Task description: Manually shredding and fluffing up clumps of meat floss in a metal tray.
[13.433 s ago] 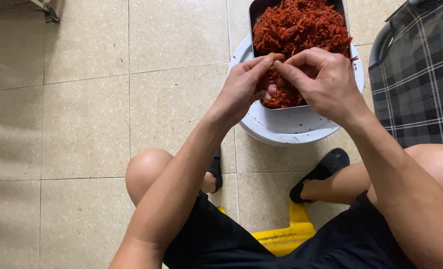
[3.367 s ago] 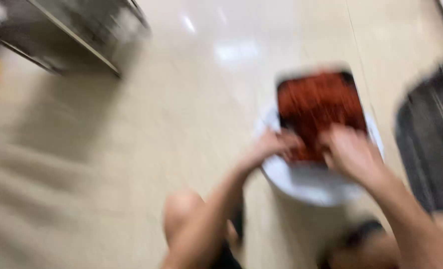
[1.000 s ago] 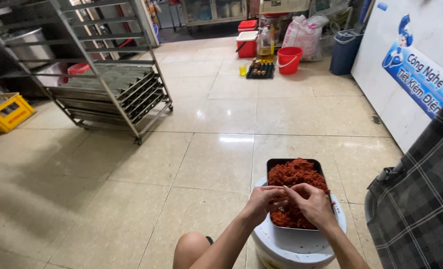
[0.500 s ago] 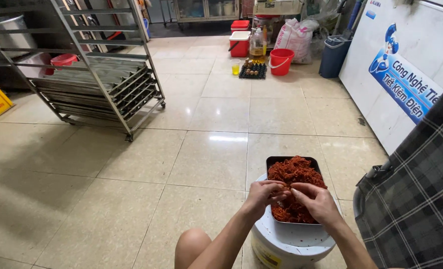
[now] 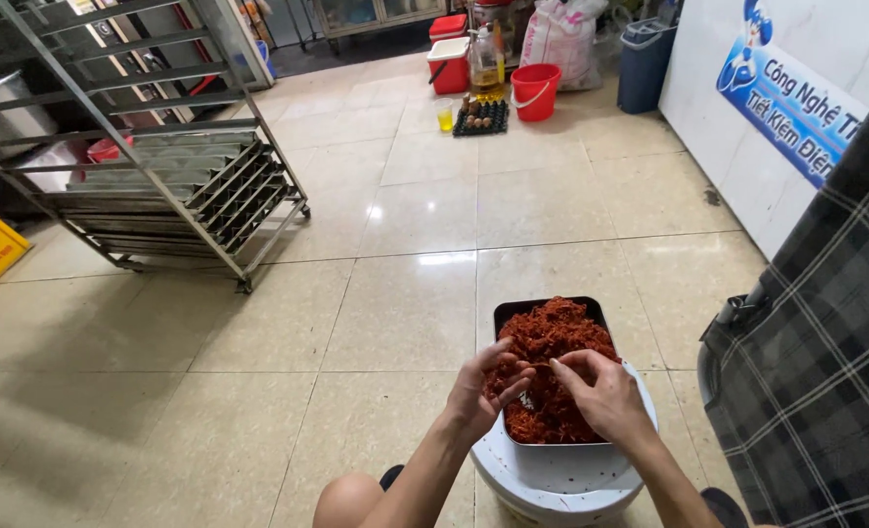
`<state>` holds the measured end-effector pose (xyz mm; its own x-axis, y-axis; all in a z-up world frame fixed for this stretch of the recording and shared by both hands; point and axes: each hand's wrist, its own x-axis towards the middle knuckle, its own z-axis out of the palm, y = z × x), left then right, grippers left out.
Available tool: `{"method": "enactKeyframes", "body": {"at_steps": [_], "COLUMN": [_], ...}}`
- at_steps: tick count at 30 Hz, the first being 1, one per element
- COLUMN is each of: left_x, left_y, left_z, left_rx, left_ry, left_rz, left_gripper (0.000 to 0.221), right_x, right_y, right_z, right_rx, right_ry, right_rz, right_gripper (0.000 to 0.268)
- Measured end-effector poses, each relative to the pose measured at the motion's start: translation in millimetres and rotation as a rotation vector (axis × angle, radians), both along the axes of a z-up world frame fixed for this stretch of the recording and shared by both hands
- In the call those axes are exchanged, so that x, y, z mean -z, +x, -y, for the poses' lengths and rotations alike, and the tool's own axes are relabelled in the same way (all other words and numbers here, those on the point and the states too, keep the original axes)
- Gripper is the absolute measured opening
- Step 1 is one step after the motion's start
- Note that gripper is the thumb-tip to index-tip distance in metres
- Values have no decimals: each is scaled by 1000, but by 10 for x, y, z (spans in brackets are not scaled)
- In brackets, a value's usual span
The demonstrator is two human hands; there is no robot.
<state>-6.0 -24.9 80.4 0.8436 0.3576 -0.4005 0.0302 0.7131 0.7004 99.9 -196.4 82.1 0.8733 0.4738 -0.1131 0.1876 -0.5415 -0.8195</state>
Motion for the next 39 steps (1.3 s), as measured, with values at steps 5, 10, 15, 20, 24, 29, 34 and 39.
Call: {"method": "enactKeyframes", "body": {"at_steps": [5, 10, 15, 20, 24, 29, 34, 39], "left_x": [324, 94, 312, 380, 257, 296, 416, 373], "left_y": [79, 3, -35, -60, -80, -20, 26, 25], "left_z": [-43, 93, -2, -52, -13, -4, -5, -1], "left_rx": [107, 192, 273, 268, 238, 214, 200, 220], "left_ry": [104, 75, 127, 45, -14, 57, 116, 168], "left_rz": [79, -6, 79, 77, 86, 57, 109, 135], "left_gripper": [25, 33, 31, 27, 26, 28, 26, 27], "right_x": [146, 69, 164, 247, 110, 140, 108, 117], "right_y": [42, -45, -73, -109, -194, -155, -147, -119], "right_z": [73, 30, -106, -215, -278, -268, -261, -237], "right_rx": [-18, -41, -75, -89, -8, 15, 8, 73], "right_ry": [-12, -18, 63, 220, 221, 310, 334, 250], "right_rz": [15, 11, -95, -29, -44, -37, -91, 0], "right_gripper": [40, 39, 35, 33, 33, 35, 36, 37]}}
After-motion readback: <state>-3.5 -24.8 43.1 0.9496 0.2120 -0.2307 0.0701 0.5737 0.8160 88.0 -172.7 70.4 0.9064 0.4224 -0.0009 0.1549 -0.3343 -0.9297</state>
